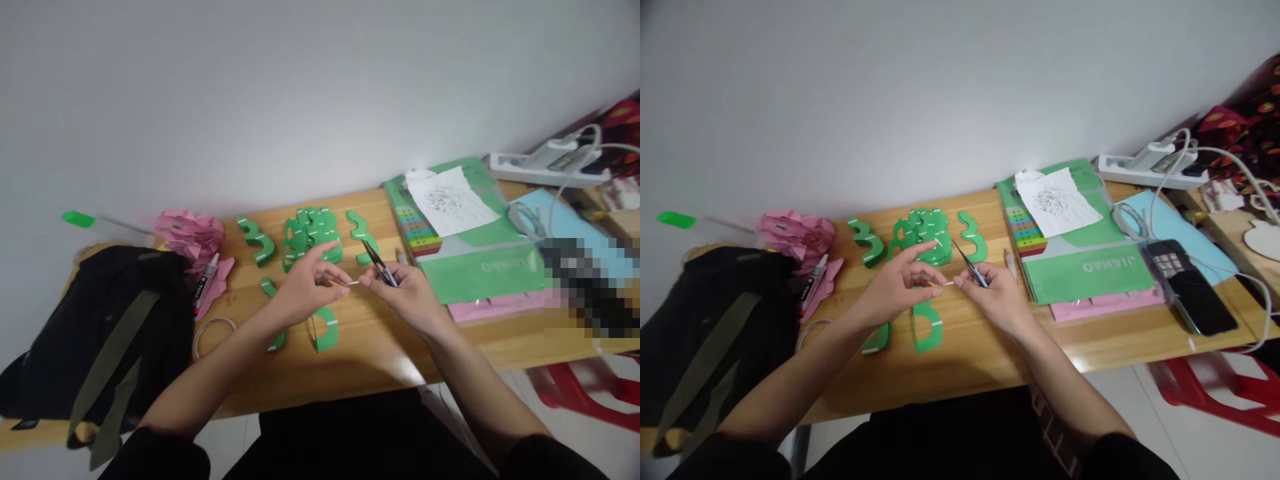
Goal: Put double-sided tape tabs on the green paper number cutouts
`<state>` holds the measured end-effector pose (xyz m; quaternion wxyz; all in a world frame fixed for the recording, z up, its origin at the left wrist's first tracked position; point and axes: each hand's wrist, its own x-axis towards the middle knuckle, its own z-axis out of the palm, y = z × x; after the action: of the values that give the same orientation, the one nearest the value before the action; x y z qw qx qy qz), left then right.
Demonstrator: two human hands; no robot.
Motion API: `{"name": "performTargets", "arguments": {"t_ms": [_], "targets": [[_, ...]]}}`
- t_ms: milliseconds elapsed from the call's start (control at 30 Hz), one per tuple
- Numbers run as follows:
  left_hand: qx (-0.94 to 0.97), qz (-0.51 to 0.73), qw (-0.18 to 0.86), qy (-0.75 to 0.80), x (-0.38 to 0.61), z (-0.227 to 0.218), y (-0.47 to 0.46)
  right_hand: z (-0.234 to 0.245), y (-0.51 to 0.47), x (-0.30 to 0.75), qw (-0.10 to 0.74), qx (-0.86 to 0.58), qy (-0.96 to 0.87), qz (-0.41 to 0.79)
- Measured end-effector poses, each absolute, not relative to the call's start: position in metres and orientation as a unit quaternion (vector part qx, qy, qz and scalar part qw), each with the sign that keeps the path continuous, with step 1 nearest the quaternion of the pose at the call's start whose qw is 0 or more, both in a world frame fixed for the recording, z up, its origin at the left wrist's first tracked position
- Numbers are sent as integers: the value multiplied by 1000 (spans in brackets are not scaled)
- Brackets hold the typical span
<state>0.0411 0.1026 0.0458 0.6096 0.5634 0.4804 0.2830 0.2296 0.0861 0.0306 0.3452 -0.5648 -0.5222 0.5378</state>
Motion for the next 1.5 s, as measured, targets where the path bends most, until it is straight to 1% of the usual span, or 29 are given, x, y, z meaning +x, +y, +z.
{"name": "performTargets", "arguments": {"t_ms": [100, 167, 233, 300, 400, 500, 633, 733, 933, 1167, 1367, 1500], "targets": [[597, 279, 584, 474, 45, 35, 115, 25, 96, 242, 343, -598, -505, 520], [653, 282, 511, 482, 46, 28, 122, 21, 105, 251, 333, -639, -474, 507], [733, 265, 417, 468, 48, 21, 130, 18, 115, 256, 310, -677, -456, 489], [808, 216, 350, 423, 49, 17, 136, 17, 125, 256, 273, -699, -458, 477], [876, 137, 304, 348, 51, 12, 145, 12, 137, 250, 230, -701, -469, 485], [905, 102, 288, 297, 53, 9, 150, 6, 142, 245, 220, -686, -488, 492], [923, 79, 267, 266, 55, 2, 152, 0, 144, 244, 194, -695, -509, 469], [930, 52, 254, 261, 56, 0, 151, 0, 145, 244, 173, -705, -522, 448], [926, 19, 245, 287, 56, 3, 150, -3, 144, 246, 170, -696, -546, 435], [943, 9, 228, 244, 52, -1, 149, -9, 142, 241, 149, -716, -559, 390], [946, 16, 234, 225, 49, -4, 151, -10, 140, 237, 132, -733, -568, 349], [952, -1, 220, 214, 49, -3, 151, -11, 139, 237, 133, -733, -577, 336]]}}
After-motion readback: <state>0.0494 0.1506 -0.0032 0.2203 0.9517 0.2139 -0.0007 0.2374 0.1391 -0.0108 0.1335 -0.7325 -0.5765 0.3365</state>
